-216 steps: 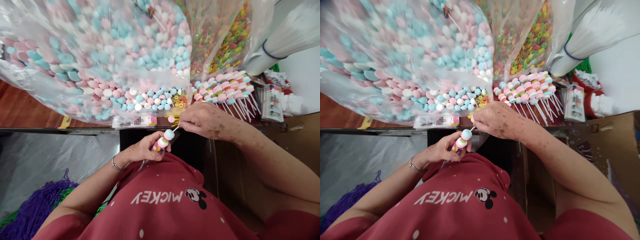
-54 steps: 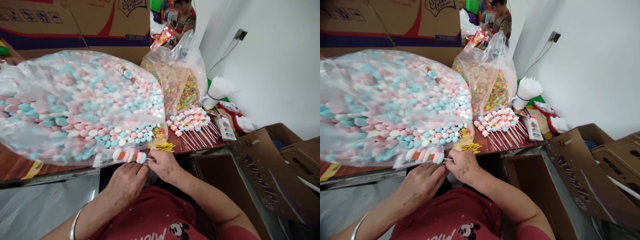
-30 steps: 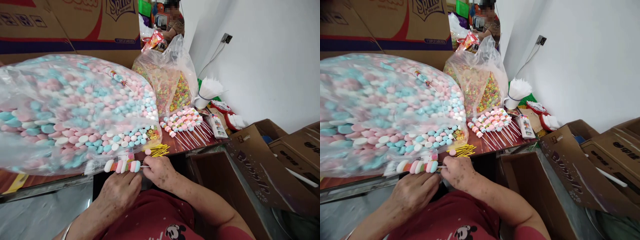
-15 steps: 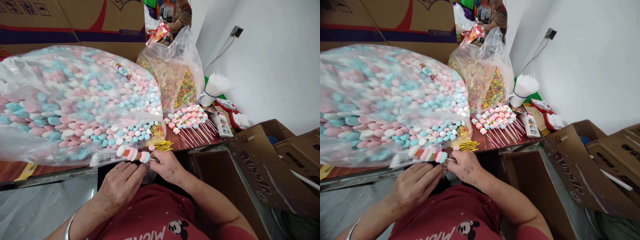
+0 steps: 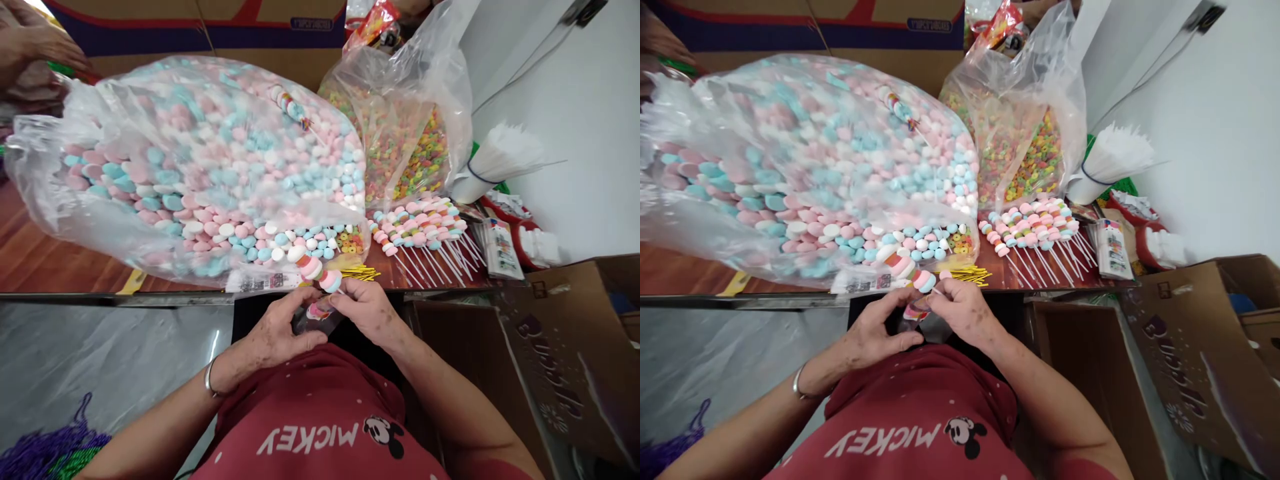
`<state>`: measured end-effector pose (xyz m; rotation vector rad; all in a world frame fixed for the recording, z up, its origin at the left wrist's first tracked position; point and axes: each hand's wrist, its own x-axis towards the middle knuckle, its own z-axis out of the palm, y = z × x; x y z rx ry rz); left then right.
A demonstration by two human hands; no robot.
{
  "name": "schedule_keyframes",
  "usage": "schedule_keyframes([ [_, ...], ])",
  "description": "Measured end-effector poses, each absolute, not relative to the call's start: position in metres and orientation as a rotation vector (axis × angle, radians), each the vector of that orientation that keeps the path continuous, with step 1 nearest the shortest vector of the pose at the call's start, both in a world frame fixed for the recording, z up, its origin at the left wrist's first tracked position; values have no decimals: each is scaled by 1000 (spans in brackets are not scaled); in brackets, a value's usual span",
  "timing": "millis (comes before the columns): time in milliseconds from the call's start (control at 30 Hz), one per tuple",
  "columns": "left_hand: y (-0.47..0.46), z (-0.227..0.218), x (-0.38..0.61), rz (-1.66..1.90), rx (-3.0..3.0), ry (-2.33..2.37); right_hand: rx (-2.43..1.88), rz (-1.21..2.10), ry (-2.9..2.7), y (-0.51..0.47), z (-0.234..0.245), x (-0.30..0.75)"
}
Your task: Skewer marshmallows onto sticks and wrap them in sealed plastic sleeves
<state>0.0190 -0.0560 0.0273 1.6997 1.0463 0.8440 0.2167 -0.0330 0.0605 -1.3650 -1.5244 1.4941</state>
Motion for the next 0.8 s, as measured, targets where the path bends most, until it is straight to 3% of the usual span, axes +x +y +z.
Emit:
schedule_keyframes([
  [200,-60,25,18,677,1040,721,-1325,1535,-1465,-31,58,215],
  [367,-61,15,20,702,920,661,-1292,1462,-1613,-27,67,218],
  [633,-57,8,6,716,1030,800,-1209,780,-2233,-14,108,280],
  [800,-55,5,-1,732,1147,902,-1113,561,-2407,-14,112,303],
])
